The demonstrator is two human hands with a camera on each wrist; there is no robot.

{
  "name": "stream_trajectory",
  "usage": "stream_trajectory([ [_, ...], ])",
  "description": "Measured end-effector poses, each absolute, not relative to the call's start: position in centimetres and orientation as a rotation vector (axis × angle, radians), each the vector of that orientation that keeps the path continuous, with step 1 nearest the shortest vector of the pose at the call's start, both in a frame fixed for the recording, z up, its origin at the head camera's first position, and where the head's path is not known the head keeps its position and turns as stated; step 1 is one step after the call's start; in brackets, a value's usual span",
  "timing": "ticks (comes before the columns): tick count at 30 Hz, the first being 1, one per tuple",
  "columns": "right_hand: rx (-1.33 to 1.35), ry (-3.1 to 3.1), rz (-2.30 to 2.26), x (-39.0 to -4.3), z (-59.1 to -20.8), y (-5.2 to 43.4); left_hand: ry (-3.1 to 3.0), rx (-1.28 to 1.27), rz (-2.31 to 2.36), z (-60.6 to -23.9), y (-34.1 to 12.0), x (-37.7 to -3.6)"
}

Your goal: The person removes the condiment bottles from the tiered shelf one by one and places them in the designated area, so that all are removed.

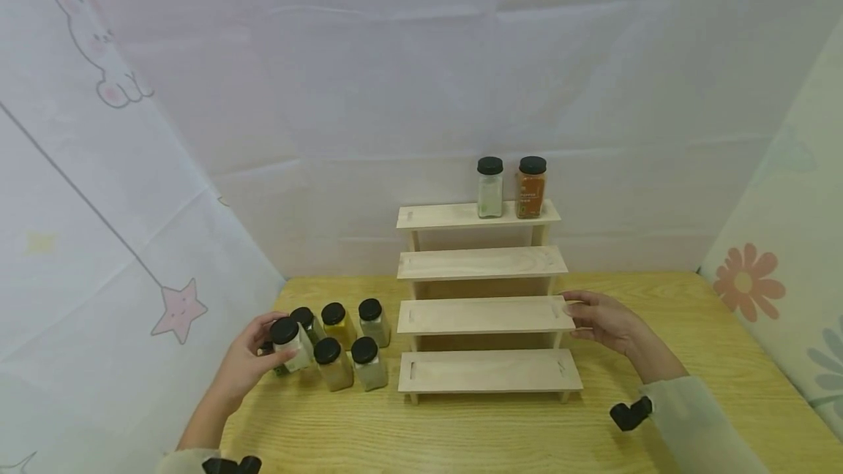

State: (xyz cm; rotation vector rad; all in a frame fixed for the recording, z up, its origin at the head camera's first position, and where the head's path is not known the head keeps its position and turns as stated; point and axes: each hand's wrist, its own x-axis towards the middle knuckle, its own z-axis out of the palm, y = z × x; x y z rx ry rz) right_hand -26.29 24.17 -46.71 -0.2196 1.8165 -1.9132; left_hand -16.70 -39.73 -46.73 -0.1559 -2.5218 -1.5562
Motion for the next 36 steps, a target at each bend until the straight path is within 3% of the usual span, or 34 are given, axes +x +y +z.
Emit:
stream_trajectory([
  [36, -0.215, 1.839, -1.900, -26.1, -46.7, 24.0, -2.613, -0.090, -1.497, -50.1, -39.5, -16.1],
])
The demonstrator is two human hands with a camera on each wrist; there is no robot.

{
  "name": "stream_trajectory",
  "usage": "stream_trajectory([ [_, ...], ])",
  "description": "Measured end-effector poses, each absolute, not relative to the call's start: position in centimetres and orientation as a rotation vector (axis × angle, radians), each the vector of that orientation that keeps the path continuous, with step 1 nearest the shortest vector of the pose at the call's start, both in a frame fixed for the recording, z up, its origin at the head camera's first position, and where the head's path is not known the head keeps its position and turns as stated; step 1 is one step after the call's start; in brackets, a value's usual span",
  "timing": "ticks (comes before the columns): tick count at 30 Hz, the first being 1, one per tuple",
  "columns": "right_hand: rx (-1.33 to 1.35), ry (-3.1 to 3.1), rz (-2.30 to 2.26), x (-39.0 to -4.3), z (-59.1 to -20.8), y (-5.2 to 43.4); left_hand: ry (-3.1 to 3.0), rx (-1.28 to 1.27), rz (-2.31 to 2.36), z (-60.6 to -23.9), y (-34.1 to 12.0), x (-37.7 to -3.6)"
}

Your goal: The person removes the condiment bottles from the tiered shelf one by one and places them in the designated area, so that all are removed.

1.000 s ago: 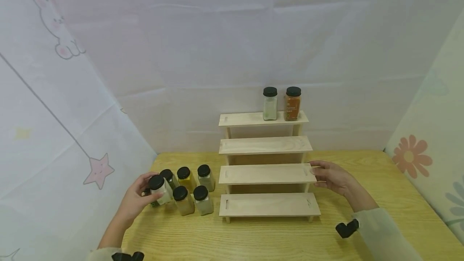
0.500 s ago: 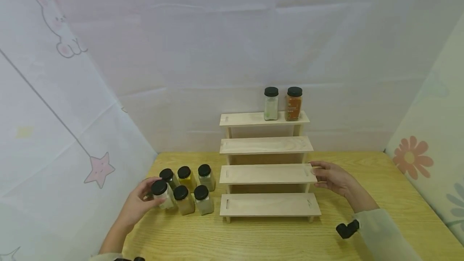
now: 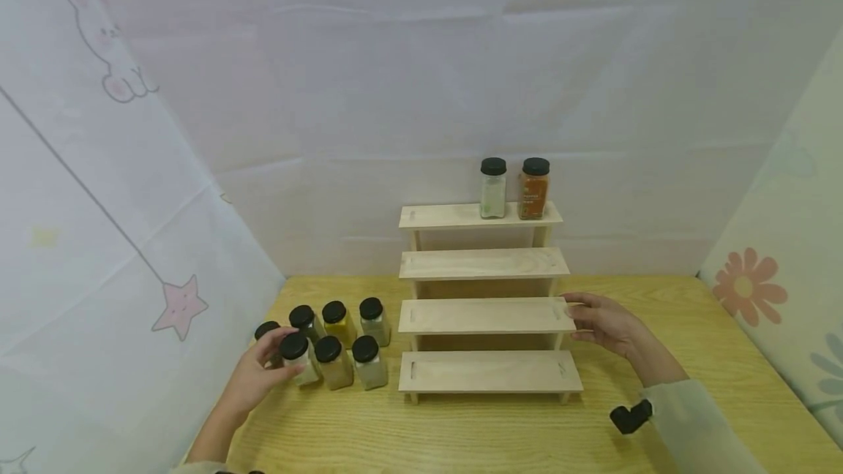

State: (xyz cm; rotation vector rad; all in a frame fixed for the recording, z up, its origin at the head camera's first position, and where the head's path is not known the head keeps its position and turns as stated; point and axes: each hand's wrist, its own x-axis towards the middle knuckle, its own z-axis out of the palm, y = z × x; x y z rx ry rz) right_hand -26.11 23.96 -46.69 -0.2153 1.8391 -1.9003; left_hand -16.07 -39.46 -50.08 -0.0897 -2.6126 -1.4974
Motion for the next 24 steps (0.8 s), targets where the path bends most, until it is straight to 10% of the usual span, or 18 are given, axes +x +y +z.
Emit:
stream_trajectory([
  [24, -0.212, 1.842, -1.900, -26.06, -46.60, 23.99, -2.626, 0.006, -1.595, -50.74, -39.48, -16.32],
])
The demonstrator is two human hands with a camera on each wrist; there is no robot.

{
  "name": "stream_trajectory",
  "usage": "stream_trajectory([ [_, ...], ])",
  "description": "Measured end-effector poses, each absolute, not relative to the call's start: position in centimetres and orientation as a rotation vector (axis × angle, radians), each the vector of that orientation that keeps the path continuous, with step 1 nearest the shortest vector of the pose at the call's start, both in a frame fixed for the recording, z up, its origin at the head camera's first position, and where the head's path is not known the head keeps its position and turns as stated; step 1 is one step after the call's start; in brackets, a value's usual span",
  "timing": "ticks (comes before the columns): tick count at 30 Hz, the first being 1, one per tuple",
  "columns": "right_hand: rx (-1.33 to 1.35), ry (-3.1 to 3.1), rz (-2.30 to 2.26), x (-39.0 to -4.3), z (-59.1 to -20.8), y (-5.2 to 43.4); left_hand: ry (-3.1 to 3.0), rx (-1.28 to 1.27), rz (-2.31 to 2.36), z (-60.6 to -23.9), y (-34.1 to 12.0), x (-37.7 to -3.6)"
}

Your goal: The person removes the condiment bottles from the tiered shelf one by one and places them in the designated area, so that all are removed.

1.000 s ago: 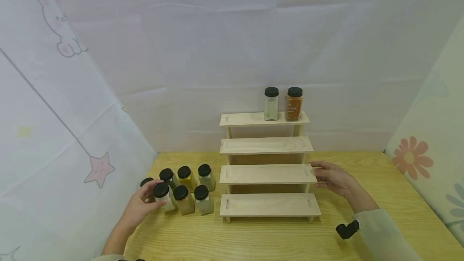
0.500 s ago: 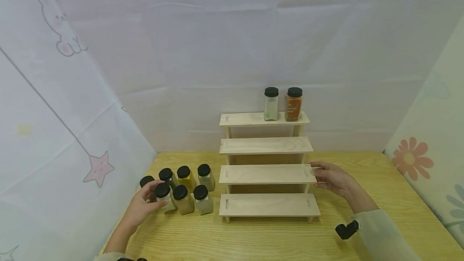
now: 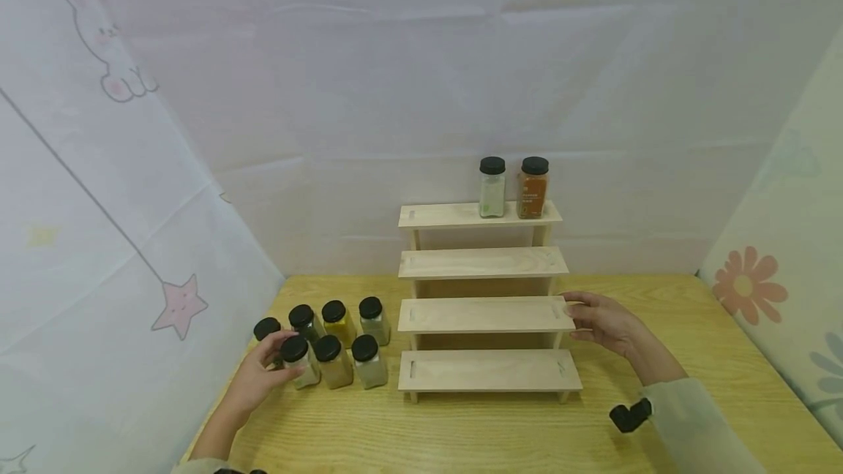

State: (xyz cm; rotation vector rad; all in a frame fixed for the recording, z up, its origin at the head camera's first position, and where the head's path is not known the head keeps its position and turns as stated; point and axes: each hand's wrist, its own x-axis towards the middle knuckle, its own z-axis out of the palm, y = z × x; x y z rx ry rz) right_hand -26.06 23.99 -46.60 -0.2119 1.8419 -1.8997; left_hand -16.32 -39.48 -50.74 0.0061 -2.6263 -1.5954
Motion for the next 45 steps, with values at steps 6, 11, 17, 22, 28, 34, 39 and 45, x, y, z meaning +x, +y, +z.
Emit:
stream_trajectory([
  [6, -0.213, 1.840, -1.899, -26.0, -46.6, 24.0, -2.629, 0.001, -1.593, -50.8, -39.5, -16.2],
  [11, -0.217, 1.852, -1.900, -26.0, -46.6, 24.1, -2.634, -0.030, -1.584, -50.7, -39.3, -16.3],
  [17, -0.223, 1.842, -1.908, -26.0, -46.7, 24.1, -2.656, -0.067, -1.515, -50.1, -38.8, -16.0],
  [22, -0.212, 1.840, -1.916, -26.0, -46.7, 24.0, -2.663, -0.169, -1.420, -48.9, -38.7, -15.9],
  [28, -0.209, 1.839, -1.917, -26.0, -46.7, 24.0, -2.724, -0.206, -1.288, -46.7, -38.7, -15.8],
  [34, -0.227, 1.832, -1.917, -26.0, -46.8, 24.1, -2.679, -0.306, -1.253, -44.1, -37.8, -16.4],
  [39, -0.227, 1.832, -1.922, -26.0, -46.9, 24.1, -2.658, -0.380, -1.211, -42.0, -36.5, -17.4],
  [45, -0.205, 1.848, -1.916, -26.0, -46.7, 24.0, -2.638, -0.462, -1.246, -40.3, -34.7, -19.0],
])
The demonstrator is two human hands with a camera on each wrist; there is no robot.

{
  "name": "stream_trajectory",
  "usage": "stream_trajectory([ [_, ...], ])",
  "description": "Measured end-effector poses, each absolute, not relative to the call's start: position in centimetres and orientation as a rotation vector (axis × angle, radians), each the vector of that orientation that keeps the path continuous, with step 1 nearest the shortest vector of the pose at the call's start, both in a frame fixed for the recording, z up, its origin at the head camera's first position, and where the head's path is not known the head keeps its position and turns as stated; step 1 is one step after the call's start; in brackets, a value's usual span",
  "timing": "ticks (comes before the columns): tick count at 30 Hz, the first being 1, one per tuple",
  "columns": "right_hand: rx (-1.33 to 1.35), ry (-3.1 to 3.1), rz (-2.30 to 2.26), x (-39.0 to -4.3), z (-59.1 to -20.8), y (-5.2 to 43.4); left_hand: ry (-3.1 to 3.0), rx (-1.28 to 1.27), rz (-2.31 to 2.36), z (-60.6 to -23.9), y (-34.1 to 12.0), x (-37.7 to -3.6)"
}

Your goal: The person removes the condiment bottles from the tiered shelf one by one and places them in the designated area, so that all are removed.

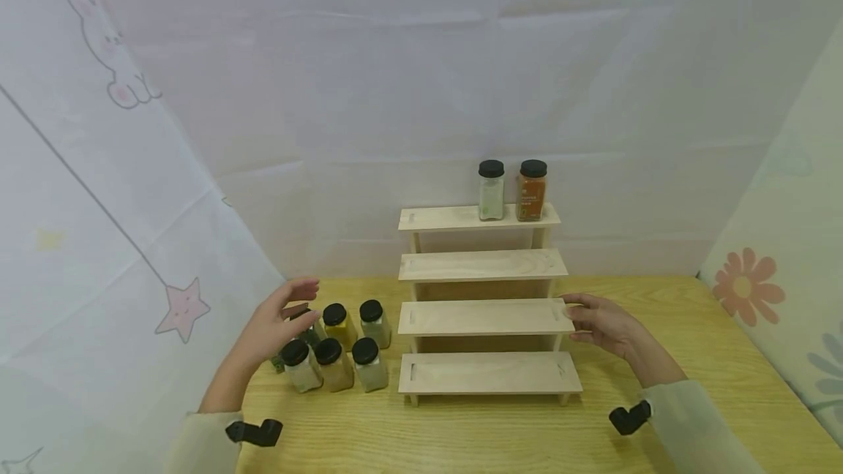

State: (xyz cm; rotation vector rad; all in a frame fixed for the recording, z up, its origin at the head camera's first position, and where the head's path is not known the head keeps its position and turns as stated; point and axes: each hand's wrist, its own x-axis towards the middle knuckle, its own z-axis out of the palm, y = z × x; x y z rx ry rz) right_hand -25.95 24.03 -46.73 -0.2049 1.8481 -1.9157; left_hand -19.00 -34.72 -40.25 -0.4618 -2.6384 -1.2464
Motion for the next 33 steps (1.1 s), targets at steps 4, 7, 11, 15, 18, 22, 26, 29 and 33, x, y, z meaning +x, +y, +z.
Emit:
stream_trajectory([
  [4, -0.208, 1.839, -1.924, -25.9, -46.7, 24.0, -2.611, -0.513, -1.290, -39.5, -33.4, -20.1],
  [7, -0.218, 1.829, -1.928, -26.0, -46.7, 24.1, -2.586, -0.548, -1.322, -39.0, -32.2, -20.9],
  [11, -0.211, 1.831, -1.926, -26.0, -46.8, 24.2, -2.571, -0.559, -1.351, -38.3, -30.5, -22.0],
  [15, -0.217, 1.837, -1.919, -26.1, -46.9, 24.2, -2.572, -0.558, -1.350, -37.7, -28.9, -23.0],
  [18, -0.212, 1.840, -1.917, -26.1, -46.9, 24.2, -2.565, -0.572, -1.354, -37.1, -27.7, -23.7],
  [22, -0.203, 1.845, -1.914, -26.2, -46.9, 24.2, -2.546, -0.585, -1.385, -36.2, -26.2, -24.5],
  [26, -0.213, 1.846, -1.913, -26.2, -46.9, 24.3, -2.539, -0.587, -1.392, -35.5, -24.5, -25.5],
  [29, -0.210, 1.847, -1.913, -26.2, -47.0, 24.2, -2.537, -0.597, -1.383, -34.9, -23.2, -26.2],
  [33, -0.199, 1.849, -1.913, -26.3, -47.0, 24.2, -2.513, -0.643, -1.399, -34.4, -21.6, -27.2],
])
